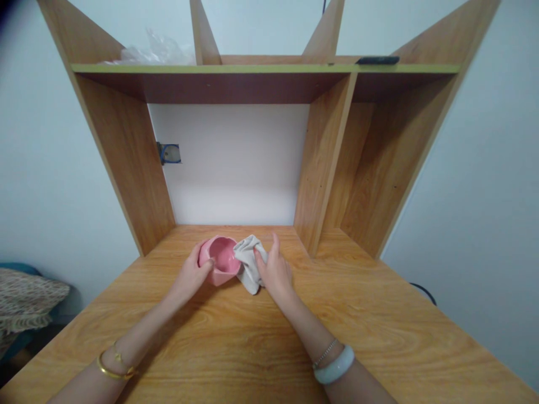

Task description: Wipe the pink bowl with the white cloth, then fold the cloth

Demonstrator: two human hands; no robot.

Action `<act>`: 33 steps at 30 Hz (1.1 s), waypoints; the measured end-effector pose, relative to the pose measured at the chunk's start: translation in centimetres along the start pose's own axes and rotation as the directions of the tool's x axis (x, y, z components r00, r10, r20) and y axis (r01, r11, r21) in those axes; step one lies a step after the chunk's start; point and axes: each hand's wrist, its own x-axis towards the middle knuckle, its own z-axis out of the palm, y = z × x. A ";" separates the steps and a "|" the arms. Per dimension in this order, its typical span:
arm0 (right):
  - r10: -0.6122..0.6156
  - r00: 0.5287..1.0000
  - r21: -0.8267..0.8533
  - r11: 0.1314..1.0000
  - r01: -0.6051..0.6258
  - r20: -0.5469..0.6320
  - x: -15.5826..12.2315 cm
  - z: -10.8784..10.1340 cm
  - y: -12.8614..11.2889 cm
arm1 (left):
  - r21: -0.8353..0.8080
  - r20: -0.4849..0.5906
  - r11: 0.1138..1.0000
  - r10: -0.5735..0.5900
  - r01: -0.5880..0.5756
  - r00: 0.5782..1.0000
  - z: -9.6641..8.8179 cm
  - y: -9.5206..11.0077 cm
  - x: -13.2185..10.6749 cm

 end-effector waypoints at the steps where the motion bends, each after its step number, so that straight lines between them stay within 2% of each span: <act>1: 0.025 1.000 -0.028 0.999 -0.024 0.017 0.2 0.1 0.3 | -0.031 -0.034 0.999 -0.021 0.020 0.999 -0.1 -0.2 0.2; 3: 0.049 0.997 -0.074 0.996 -0.044 0.062 0.4 0.4 0.9 | -0.111 -0.051 0.991 -0.083 0.077 0.995 -0.3 -0.5 0.4; 7: 0.022 0.979 -0.029 0.999 -0.017 0.202 0.7 0.9 1.6 | -0.299 0.028 0.930 -0.217 0.215 0.976 -0.2 -0.8 0.4; 10: -0.071 0.959 0.143 0.989 0.032 0.276 0.4 1.4 1.2 | -0.419 0.052 0.881 -0.218 0.219 0.975 0.1 -0.6 0.3; 12: -0.149 0.930 0.303 0.952 0.043 0.336 -0.2 1.9 0.5 | -0.468 0.064 0.859 -0.203 0.209 0.977 0.4 -0.5 0.3; 15: -0.224 0.837 0.500 0.863 -0.067 0.499 -1.2 2.6 -0.6 | -0.493 0.094 0.848 -0.169 0.193 0.981 0.6 -0.4 0.2; 16: -0.243 0.826 0.542 0.836 -0.087 0.509 -1.3 2.8 -0.9 | -0.493 0.106 0.849 -0.156 0.188 0.982 0.7 -0.4 0.2; 17: -0.255 0.841 0.575 0.814 -0.081 0.478 -1.4 2.9 -1.1 | -0.493 0.117 0.850 -0.146 0.185 0.982 0.7 -0.4 0.2; 19: -0.239 0.921 0.623 0.782 -0.004 0.306 -1.1 2.8 -1.2 | -0.494 0.134 0.848 -0.144 0.192 0.980 0.8 -0.4 0.2; 21: -0.166 0.974 0.654 0.756 0.023 0.157 -0.7 2.3 -1.2 | -0.497 0.146 0.842 -0.157 0.210 0.977 0.8 -0.4 0.2; 22: -0.119 0.982 0.674 0.739 -0.011 0.146 -0.5 1.9 -1.2 | -0.496 0.150 0.841 -0.164 0.218 0.975 0.8 -0.3 0.2; 24: -0.061 0.973 0.714 0.690 -0.121 0.223 -0.3 1.0 -1.5 | -0.490 0.150 0.845 -0.161 0.215 0.975 0.8 -0.1 0.0; 27: -0.066 0.934 0.724 0.652 -0.227 0.352 -0.7 -0.2 -2.4 | -0.451 0.138 0.879 -0.101 0.154 0.985 0.7 0.5 -0.5; 30: -0.085 0.923 0.703 0.675 -0.222 0.374 -1.0 -0.7 -2.8 | -0.341 0.129 0.939 0.006 0.038 0.992 0.8 1.2 -1.2; 33: -0.063 0.952 0.700 0.693 -0.173 0.298 -0.7 -0.3 -2.1 | -0.250 0.138 0.960 0.162 -0.124 0.977 1.0 1.6 -1.7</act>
